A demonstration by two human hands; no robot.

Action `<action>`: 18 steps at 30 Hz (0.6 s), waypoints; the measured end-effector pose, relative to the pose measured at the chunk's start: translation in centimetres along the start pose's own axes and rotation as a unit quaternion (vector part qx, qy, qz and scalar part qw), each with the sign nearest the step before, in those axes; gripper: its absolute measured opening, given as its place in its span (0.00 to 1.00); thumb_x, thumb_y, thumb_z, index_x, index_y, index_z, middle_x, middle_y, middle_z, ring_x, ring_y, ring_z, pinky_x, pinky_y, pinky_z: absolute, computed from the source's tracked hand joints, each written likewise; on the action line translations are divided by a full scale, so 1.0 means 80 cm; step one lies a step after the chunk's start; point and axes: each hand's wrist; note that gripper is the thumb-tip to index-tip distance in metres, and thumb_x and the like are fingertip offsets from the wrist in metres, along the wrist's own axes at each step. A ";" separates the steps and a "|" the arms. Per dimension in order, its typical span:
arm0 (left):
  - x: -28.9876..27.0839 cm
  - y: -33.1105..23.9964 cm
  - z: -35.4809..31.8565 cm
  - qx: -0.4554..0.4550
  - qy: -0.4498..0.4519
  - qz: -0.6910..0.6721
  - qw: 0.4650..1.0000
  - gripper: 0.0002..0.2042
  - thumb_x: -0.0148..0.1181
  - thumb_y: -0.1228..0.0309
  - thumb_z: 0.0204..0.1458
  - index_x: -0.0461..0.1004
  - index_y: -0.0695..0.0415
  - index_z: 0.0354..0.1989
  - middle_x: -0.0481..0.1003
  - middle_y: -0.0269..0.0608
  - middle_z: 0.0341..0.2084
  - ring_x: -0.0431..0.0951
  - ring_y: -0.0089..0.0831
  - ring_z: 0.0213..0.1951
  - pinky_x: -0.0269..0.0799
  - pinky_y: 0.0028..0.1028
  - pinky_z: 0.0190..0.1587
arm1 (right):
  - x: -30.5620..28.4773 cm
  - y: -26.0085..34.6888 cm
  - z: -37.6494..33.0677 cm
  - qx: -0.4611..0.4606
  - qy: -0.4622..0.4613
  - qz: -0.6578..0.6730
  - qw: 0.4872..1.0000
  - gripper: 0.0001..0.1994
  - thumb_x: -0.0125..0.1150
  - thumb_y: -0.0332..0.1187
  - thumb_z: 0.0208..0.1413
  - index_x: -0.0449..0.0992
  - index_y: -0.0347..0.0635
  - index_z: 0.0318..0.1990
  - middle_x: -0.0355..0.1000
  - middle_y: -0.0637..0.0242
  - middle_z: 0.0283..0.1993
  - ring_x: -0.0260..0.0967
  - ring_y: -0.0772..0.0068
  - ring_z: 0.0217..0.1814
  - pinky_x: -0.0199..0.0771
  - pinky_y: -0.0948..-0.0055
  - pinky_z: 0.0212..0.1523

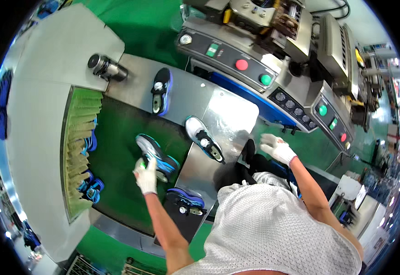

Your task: The person operates a shoe assembly machine in a factory setting. They repeatedly pick up blue and black sneakers from a table, place them into the machine's mold, and press a button to activate the machinery. After the machine cycles, the person removes the shoes and places them back on the table.

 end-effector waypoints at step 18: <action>0.025 -0.678 -0.084 0.521 0.180 -0.193 0.812 0.26 0.61 0.78 0.57 0.66 0.66 0.65 0.76 0.50 0.55 0.77 0.38 0.57 0.72 0.35 0.61 | -0.278 0.041 0.019 -0.223 0.213 0.753 0.581 0.39 0.80 0.38 0.48 0.68 0.38 0.67 0.75 0.56 0.61 0.76 0.64 0.61 0.77 0.59 0.63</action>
Point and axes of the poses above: each hand's wrist, its own z-axis towards the middle knuckle, its own x-axis out of the palm, y = z × x
